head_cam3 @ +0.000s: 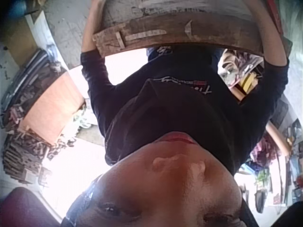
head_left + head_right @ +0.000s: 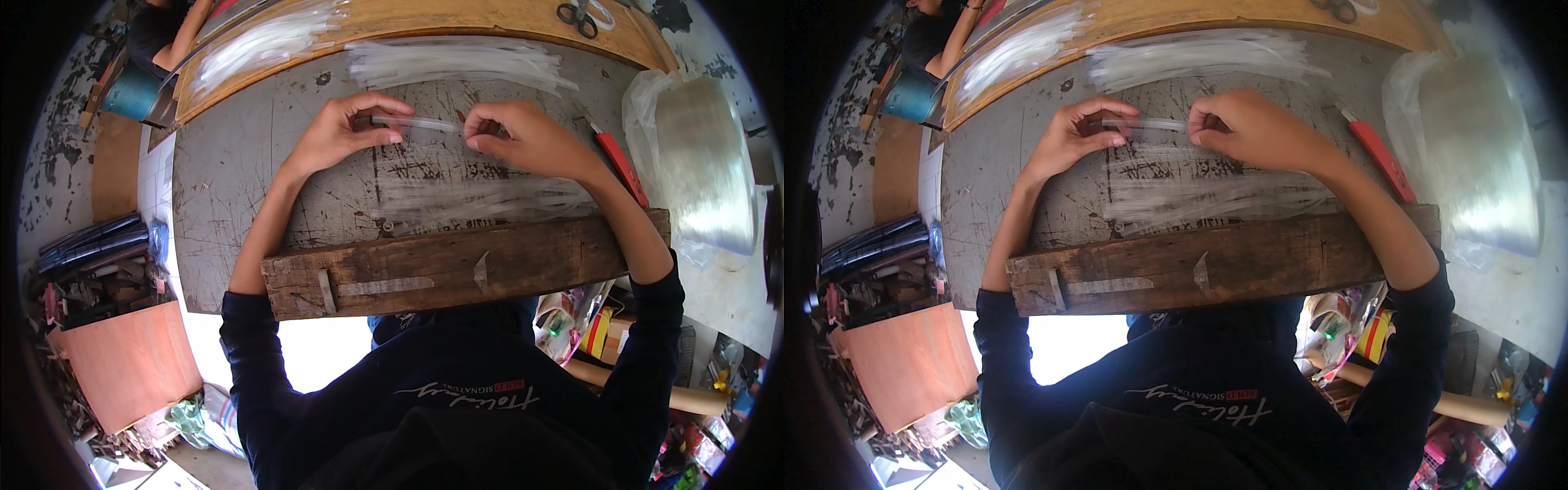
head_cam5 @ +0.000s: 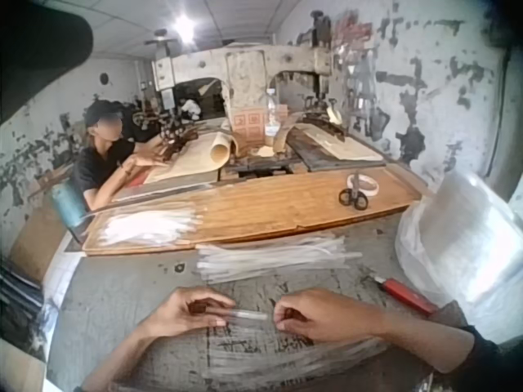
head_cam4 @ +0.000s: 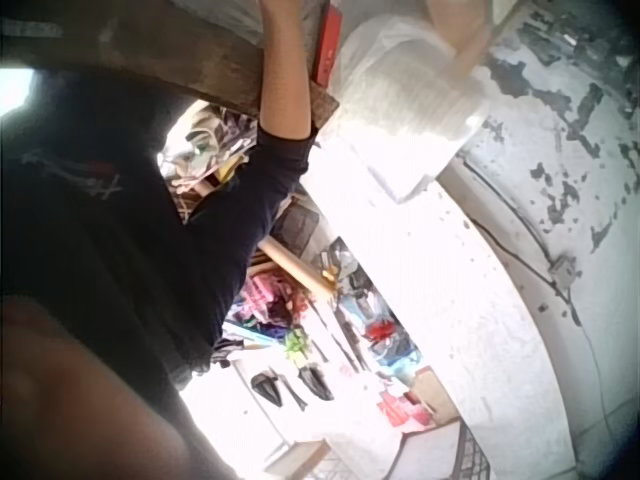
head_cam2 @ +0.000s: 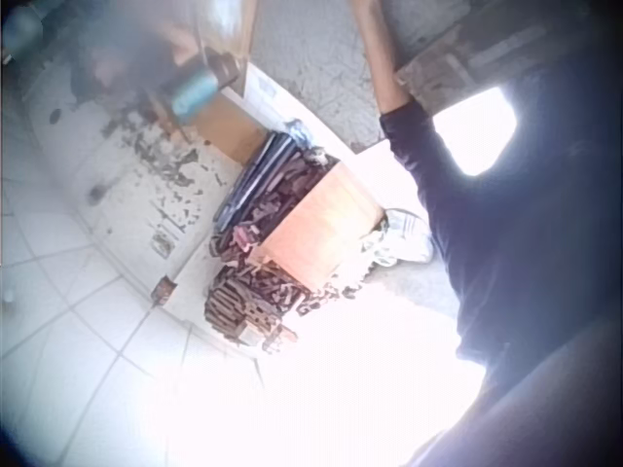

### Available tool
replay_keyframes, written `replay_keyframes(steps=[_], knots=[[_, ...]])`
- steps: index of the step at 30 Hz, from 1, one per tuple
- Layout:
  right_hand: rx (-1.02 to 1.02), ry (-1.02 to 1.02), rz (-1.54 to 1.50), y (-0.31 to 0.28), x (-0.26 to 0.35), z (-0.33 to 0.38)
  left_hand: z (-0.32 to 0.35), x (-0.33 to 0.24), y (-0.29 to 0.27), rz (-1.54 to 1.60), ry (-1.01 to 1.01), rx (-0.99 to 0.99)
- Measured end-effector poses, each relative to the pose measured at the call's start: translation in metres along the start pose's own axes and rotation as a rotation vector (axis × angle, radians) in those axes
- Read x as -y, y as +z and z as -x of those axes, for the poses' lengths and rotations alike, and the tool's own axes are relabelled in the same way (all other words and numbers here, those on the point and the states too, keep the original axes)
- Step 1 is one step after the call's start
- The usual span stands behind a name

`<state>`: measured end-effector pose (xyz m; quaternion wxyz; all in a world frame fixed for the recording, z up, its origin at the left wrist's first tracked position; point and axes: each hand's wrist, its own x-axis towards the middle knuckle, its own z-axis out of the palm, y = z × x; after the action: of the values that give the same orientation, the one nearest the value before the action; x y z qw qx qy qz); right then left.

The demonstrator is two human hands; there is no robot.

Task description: The person peels away layers of thin plastic tubing by hand and using a utility knife on a workbench.

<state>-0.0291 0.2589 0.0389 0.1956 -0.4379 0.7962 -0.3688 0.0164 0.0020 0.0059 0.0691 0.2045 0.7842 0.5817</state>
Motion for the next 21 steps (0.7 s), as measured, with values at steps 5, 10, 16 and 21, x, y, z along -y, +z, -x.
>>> replay_keyframes(steps=[5, 10, 16, 21], knots=[[0.037, 0.069, -0.071, 0.002, 0.005, -0.002, 0.000, -0.002, 0.001, 0.125, 0.019, 0.076], [0.074, 0.166, -0.159, 0.006, 0.006, -0.004, -0.002, 0.000, 0.003, 0.018, -0.015, 0.043], [0.059, 0.219, -0.205, -0.004, 0.003, -0.002, -0.002, 0.009, -0.002, 0.074, -0.023, -0.072], [0.047, 0.205, -0.137, -0.011, -0.005, -0.001, -0.003, 0.012, -0.004, 0.054, -0.008, -0.152]])
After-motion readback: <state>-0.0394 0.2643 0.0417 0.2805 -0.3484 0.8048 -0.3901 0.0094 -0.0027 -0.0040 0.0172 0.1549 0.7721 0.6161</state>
